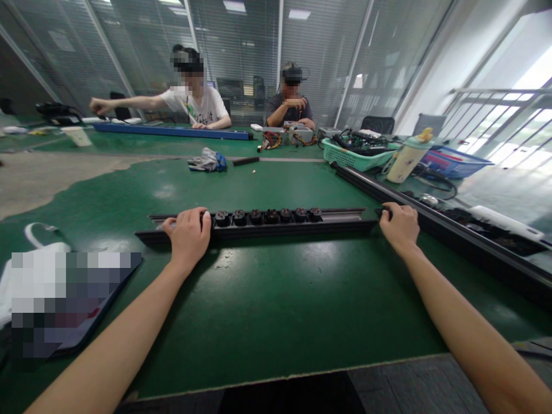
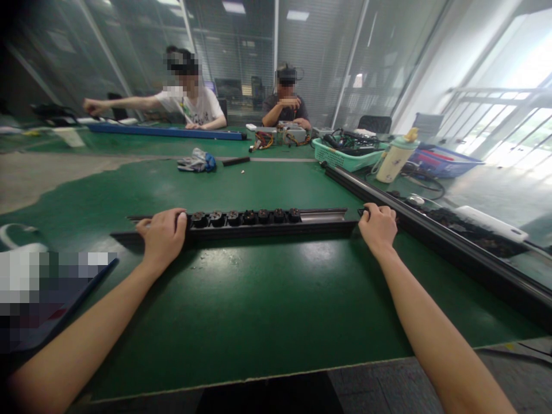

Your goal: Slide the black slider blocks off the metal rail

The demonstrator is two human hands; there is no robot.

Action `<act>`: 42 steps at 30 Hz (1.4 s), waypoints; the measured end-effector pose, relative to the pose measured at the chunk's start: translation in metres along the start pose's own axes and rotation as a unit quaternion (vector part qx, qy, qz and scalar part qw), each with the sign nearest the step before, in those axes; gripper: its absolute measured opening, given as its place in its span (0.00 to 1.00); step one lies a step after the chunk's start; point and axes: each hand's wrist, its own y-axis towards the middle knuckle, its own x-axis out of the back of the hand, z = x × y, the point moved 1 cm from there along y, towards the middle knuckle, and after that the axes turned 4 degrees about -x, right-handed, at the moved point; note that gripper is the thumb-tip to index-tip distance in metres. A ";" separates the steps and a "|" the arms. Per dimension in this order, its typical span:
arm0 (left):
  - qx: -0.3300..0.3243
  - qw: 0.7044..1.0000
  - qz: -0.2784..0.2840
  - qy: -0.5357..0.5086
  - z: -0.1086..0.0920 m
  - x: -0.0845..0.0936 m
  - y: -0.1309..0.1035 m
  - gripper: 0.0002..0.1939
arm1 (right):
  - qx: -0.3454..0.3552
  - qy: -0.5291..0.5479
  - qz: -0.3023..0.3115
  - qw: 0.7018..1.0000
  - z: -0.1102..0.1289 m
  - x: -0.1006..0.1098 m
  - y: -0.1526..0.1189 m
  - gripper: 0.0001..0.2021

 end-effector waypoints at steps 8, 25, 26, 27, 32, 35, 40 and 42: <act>0.007 1.000 0.012 0.007 -0.001 0.001 0.000 0.24 | 0.000 -0.041 0.017 0.999 -0.007 0.000 0.004 0.23; 0.004 1.000 0.007 0.002 -0.002 0.001 0.001 0.23 | 0.011 -0.117 0.075 0.990 -0.009 0.002 0.007 0.23; 0.004 1.000 0.006 0.002 -0.002 0.001 0.001 0.23 | 0.009 -0.126 0.073 0.989 -0.010 0.002 0.007 0.23; 0.004 1.000 0.004 0.002 -0.002 0.001 0.000 0.23 | 0.007 -0.135 0.071 0.988 -0.010 0.002 0.008 0.23; 0.003 1.000 0.002 0.002 -0.001 0.000 0.001 0.24 | -0.006 -0.185 0.055 0.981 -0.016 0.000 0.008 0.23; 0.003 1.000 0.006 0.002 -0.002 0.001 0.001 0.24 | -0.009 -0.191 0.034 0.981 -0.016 -0.001 0.007 0.22; 0.006 1.000 0.008 0.001 -0.001 0.000 0.001 0.24 | 0.001 -0.134 -0.003 0.991 -0.015 -0.003 0.008 0.20; 0.004 1.000 0.007 0.001 -0.001 0.000 0.000 0.24 | 0.035 -0.092 -0.014 0.995 -0.010 -0.003 0.007 0.20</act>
